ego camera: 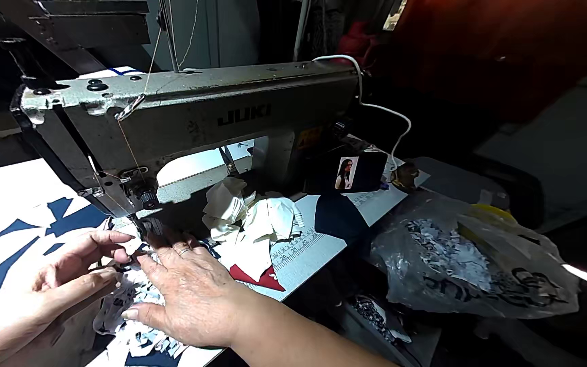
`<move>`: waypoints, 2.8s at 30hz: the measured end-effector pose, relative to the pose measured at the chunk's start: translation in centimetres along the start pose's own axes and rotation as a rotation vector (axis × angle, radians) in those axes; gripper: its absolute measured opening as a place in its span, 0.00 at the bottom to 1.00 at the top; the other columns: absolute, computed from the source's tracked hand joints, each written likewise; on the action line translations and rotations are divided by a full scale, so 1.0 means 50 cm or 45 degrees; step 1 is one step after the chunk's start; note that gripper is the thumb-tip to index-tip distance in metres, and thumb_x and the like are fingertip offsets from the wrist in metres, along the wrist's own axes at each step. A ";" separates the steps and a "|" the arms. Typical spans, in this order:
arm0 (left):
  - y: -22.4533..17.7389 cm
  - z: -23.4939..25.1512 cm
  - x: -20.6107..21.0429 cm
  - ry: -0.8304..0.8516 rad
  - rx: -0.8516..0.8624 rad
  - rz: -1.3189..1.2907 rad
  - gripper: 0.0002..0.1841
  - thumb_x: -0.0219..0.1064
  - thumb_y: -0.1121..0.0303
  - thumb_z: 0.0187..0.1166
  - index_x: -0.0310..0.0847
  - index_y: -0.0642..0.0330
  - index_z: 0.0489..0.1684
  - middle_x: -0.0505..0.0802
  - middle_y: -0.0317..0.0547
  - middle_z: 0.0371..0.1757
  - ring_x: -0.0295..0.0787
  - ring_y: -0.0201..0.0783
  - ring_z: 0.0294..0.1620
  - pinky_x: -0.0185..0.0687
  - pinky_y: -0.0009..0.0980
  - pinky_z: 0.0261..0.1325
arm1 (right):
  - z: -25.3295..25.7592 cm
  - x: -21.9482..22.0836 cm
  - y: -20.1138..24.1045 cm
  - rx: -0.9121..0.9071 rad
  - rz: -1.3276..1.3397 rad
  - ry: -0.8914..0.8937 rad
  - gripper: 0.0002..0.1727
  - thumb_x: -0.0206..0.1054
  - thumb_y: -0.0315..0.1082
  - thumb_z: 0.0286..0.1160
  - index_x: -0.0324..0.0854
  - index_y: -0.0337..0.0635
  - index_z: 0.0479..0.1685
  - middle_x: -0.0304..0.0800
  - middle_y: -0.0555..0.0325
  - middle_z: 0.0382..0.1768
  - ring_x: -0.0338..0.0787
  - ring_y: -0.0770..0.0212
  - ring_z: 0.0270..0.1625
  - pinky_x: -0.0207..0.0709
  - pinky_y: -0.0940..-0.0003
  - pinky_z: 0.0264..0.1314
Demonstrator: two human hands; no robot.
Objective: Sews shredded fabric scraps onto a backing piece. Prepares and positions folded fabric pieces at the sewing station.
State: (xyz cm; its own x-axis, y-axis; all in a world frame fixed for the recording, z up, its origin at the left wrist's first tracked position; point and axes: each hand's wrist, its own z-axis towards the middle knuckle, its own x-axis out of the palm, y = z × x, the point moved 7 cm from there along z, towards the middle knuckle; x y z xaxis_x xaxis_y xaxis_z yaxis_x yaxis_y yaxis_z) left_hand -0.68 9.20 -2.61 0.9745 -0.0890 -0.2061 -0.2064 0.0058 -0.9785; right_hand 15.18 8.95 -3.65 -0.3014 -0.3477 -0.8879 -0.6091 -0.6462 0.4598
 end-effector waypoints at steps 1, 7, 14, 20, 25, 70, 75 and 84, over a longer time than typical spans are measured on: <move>-0.004 -0.002 0.002 0.019 0.011 -0.049 0.26 0.67 0.70 0.62 0.79 0.50 0.66 0.91 0.37 0.48 0.89 0.27 0.37 0.82 0.18 0.30 | 0.000 0.000 0.000 -0.002 0.004 0.000 0.42 0.49 0.64 0.88 0.59 0.46 0.93 0.54 0.47 0.93 0.49 0.44 0.95 0.44 0.41 0.93; -0.018 -0.005 0.005 0.101 0.034 -0.287 0.31 0.65 0.76 0.66 0.72 0.54 0.75 0.95 0.44 0.50 0.95 0.32 0.43 0.91 0.24 0.44 | 0.004 0.003 0.000 0.005 -0.002 0.044 0.38 0.51 0.62 0.88 0.64 0.46 0.90 0.56 0.49 0.92 0.52 0.44 0.94 0.48 0.40 0.91; -0.006 -0.001 -0.003 0.054 0.053 -0.402 0.21 0.67 0.77 0.70 0.82 0.57 0.64 0.95 0.44 0.34 0.91 0.28 0.28 0.89 0.20 0.34 | 0.002 0.002 -0.002 0.011 0.015 0.012 0.40 0.51 0.63 0.88 0.59 0.50 0.93 0.56 0.49 0.93 0.51 0.45 0.94 0.46 0.40 0.92; -0.001 -0.001 -0.012 0.060 0.041 -0.360 0.13 0.66 0.72 0.75 0.87 0.53 0.55 0.91 0.38 0.28 0.73 0.18 0.14 0.68 0.12 0.15 | 0.002 0.002 -0.001 -0.015 0.000 0.016 0.41 0.50 0.66 0.87 0.62 0.49 0.91 0.59 0.50 0.91 0.56 0.45 0.93 0.49 0.40 0.91; -0.015 -0.009 -0.009 -0.034 0.033 -0.405 0.11 0.60 0.75 0.80 0.86 0.56 0.52 0.86 0.34 0.23 0.67 0.16 0.12 0.62 0.10 0.14 | 0.002 0.005 -0.001 -0.042 -0.006 0.048 0.42 0.50 0.66 0.87 0.59 0.50 0.93 0.55 0.50 0.93 0.52 0.45 0.94 0.45 0.39 0.92; -0.041 -0.023 -0.009 0.159 -0.065 -0.222 0.19 0.60 0.69 0.84 0.78 0.48 0.73 0.92 0.37 0.44 0.86 0.23 0.29 0.83 0.17 0.30 | -0.251 -0.118 -0.146 0.131 -0.041 -0.511 0.10 0.77 0.43 0.62 0.86 0.51 0.36 0.84 0.66 0.39 0.84 0.69 0.39 0.84 0.67 0.38; -0.051 -0.017 0.005 -0.019 -0.186 -0.204 0.20 0.43 0.81 0.88 0.78 0.58 0.66 0.87 0.39 0.30 0.81 0.25 0.20 0.79 0.17 0.22 | -0.253 -0.119 -0.158 0.133 -0.094 -0.566 0.06 0.70 0.34 0.72 0.87 0.47 0.29 0.83 0.65 0.35 0.85 0.69 0.40 0.84 0.71 0.42; -0.028 -0.012 0.002 -0.031 -0.150 -0.425 0.23 0.37 0.83 0.84 0.80 0.61 0.59 0.89 0.42 0.29 0.86 0.27 0.22 0.83 0.18 0.25 | -0.258 -0.156 -0.227 0.407 1.014 -0.972 0.09 0.71 0.19 0.73 0.84 0.38 0.48 0.91 0.53 0.37 0.92 0.63 0.31 0.90 0.72 0.35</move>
State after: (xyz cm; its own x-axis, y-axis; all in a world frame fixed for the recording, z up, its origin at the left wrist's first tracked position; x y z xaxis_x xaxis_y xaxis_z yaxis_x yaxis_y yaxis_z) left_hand -0.33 8.60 -1.27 0.9914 -0.0428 0.1235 0.1168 -0.1344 -0.9840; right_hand 33.93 10.22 -1.72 -0.9844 -0.0073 -0.1759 -0.1714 -0.1873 0.9672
